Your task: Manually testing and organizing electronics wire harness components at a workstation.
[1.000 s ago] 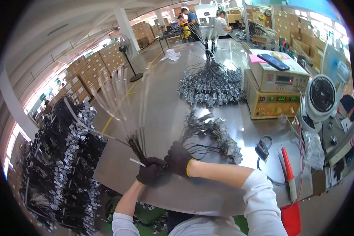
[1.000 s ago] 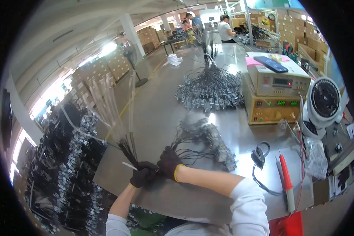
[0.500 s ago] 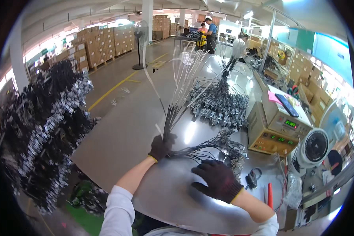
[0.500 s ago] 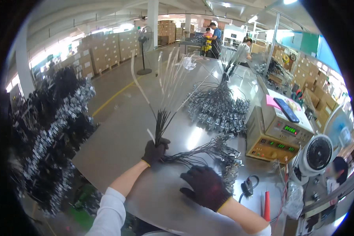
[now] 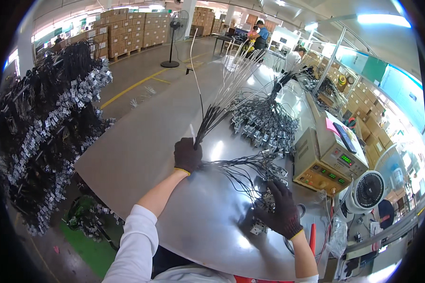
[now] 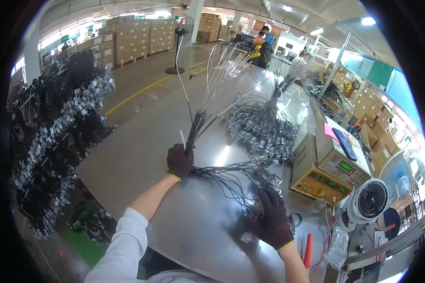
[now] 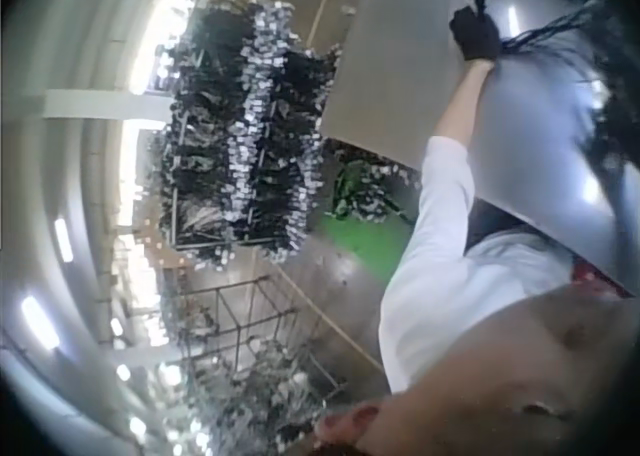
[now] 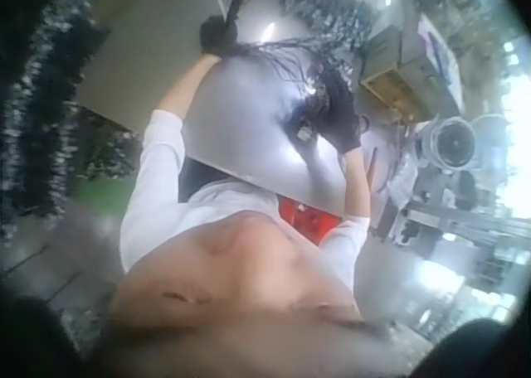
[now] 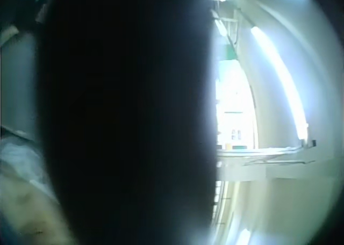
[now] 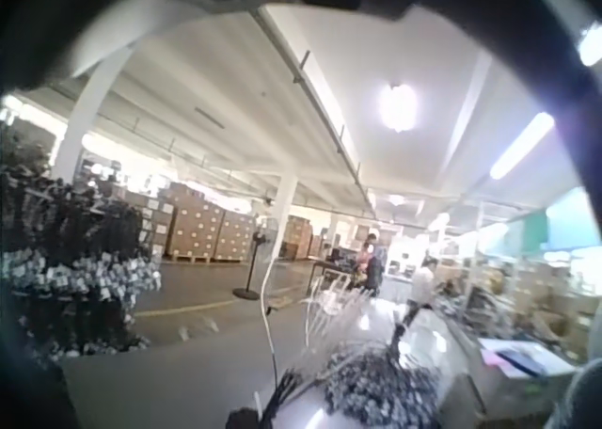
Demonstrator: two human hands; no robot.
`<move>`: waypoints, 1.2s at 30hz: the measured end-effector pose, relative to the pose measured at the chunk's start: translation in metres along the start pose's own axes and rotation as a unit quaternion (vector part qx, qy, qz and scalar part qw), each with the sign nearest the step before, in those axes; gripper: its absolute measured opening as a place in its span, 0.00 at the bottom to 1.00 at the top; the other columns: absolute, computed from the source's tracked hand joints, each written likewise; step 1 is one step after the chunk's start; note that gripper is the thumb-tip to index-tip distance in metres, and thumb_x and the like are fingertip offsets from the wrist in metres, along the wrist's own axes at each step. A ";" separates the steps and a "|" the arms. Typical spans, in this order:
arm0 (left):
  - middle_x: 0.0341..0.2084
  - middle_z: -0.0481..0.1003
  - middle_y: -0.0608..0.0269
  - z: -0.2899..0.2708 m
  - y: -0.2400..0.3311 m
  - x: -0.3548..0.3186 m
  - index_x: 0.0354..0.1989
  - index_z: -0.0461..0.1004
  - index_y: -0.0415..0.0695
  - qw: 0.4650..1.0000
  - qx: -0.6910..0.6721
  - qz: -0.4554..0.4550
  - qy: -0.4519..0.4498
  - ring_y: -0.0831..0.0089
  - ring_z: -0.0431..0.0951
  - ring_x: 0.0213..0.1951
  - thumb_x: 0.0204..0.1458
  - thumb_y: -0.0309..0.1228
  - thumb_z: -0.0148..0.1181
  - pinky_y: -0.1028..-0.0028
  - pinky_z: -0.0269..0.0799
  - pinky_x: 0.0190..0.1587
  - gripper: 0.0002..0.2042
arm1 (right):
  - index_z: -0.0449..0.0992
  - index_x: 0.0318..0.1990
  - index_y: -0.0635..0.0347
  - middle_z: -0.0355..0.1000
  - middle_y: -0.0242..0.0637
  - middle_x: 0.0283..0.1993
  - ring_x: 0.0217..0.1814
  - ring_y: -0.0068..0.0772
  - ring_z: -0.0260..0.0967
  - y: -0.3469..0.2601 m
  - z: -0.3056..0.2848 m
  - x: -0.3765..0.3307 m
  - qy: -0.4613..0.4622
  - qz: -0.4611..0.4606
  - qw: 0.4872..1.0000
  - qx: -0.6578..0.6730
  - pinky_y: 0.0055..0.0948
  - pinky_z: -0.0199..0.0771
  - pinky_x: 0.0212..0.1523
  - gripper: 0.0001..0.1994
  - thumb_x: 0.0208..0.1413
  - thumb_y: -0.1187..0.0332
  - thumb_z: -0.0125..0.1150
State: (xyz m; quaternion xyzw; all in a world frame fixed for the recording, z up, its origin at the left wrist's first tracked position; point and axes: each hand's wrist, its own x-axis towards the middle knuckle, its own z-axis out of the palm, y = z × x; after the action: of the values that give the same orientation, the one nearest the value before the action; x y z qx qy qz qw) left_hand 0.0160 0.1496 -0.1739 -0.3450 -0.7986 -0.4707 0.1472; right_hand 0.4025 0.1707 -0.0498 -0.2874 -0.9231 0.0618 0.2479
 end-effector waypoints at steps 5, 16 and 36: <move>0.36 0.82 0.44 -0.005 -0.009 -0.001 0.38 0.85 0.46 0.999 0.038 0.020 0.006 0.40 0.82 0.41 0.58 0.42 0.63 0.44 0.80 0.43 0.13 | 0.70 0.71 0.55 0.72 0.49 0.65 0.73 0.65 0.62 -0.018 -0.001 -0.005 -0.044 -0.039 0.998 -0.032 0.57 0.61 0.75 0.46 0.43 0.51 0.83; 0.33 0.84 0.51 0.004 -0.024 -0.006 0.39 0.87 0.53 0.999 -0.008 0.047 -0.014 0.45 0.84 0.38 0.57 0.40 0.63 0.47 0.81 0.43 0.10 | 0.82 0.55 0.48 0.77 0.40 0.54 0.66 0.58 0.67 -0.001 0.005 -0.004 -0.009 -0.108 0.994 0.015 0.54 0.69 0.68 0.35 0.33 0.55 0.86; 0.36 0.86 0.52 0.029 -0.070 0.005 0.43 0.89 0.55 0.980 -0.149 -0.079 -0.104 0.50 0.86 0.41 0.59 0.43 0.59 0.54 0.82 0.47 0.13 | 0.80 0.60 0.51 0.77 0.37 0.43 0.54 0.44 0.74 -0.116 -0.003 0.006 -0.018 -0.144 0.986 0.088 0.53 0.67 0.62 0.33 0.43 0.57 0.83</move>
State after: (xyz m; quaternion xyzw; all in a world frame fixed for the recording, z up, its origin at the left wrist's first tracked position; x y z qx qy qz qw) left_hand -0.0333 0.1537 -0.2318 -0.3458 -0.7552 -0.5562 -0.0272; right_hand 0.3417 0.0775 -0.0148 -0.1276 -0.9501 0.1115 0.2620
